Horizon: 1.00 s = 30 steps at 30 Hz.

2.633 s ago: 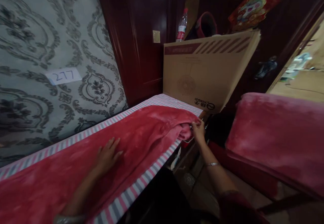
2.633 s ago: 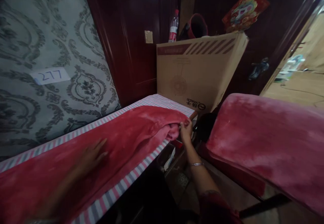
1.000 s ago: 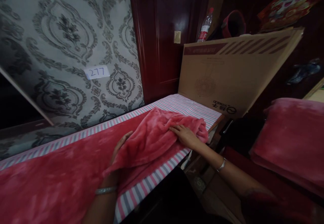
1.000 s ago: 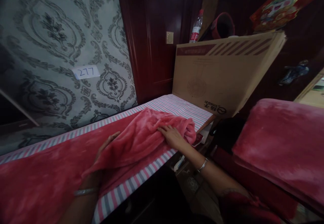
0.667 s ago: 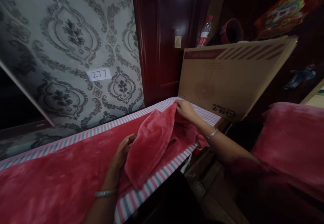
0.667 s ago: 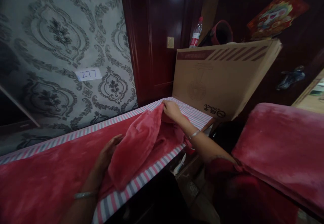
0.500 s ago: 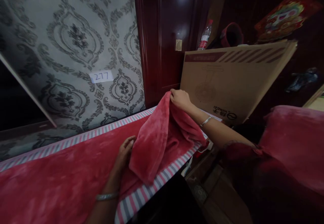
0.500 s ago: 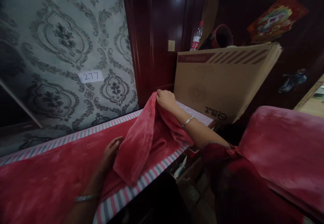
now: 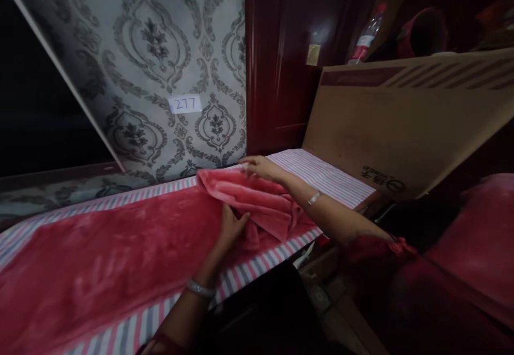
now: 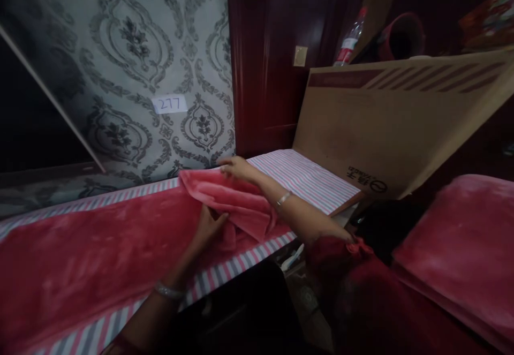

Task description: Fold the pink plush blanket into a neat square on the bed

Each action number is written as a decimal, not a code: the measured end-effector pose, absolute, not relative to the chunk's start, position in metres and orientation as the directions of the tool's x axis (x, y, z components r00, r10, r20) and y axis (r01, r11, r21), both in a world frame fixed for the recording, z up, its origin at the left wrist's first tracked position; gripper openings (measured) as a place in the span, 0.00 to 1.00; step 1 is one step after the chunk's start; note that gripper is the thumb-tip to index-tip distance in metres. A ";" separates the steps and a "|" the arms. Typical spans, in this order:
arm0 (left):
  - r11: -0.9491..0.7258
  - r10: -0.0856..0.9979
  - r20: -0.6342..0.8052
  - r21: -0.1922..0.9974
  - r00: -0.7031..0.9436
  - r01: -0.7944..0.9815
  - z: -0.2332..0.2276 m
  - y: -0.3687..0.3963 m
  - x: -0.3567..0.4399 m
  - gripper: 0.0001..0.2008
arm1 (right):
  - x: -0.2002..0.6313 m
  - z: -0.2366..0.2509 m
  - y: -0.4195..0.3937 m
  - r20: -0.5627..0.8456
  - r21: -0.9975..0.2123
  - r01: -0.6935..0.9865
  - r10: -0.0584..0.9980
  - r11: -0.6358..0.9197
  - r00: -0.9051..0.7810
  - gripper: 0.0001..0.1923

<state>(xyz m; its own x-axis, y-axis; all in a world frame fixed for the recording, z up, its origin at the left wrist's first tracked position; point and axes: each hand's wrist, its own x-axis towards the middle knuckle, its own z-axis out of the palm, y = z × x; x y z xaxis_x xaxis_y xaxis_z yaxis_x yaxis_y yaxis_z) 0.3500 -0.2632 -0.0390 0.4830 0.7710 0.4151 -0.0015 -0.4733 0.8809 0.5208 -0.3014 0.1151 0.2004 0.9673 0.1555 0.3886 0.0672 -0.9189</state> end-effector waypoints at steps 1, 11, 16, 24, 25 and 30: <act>-0.483 0.764 0.415 0.875 0.493 0.012 -0.044 -0.262 0.347 0.33 | 0.523 0.096 -0.313 0.147 -0.889 0.457 0.968 0.039 0.203 0.10; -0.806 0.581 0.506 0.466 0.637 0.365 -0.039 -0.327 0.324 0.22 | 0.490 -0.004 -0.434 0.370 -0.474 0.880 0.905 -0.010 0.210 0.19; -0.854 0.518 0.384 0.284 0.765 0.435 -0.040 -0.344 0.310 0.18 | 0.479 -0.035 -0.455 0.406 -0.433 0.899 0.878 -0.061 0.255 0.21; -0.658 0.597 0.398 0.740 0.697 0.142 -0.023 -0.310 0.309 0.07 | 0.514 -0.013 -0.437 0.313 -0.801 0.599 0.873 0.030 0.375 0.07; -0.550 0.651 0.394 0.834 0.649 0.046 -0.012 -0.306 0.309 0.07 | 0.524 0.003 -0.432 0.313 -0.874 0.479 0.848 0.081 0.428 0.10; -0.078 0.912 0.267 0.857 0.310 -0.510 0.036 -0.298 0.305 0.15 | 0.554 0.068 -0.416 0.378 -0.911 0.226 0.480 0.345 0.792 0.15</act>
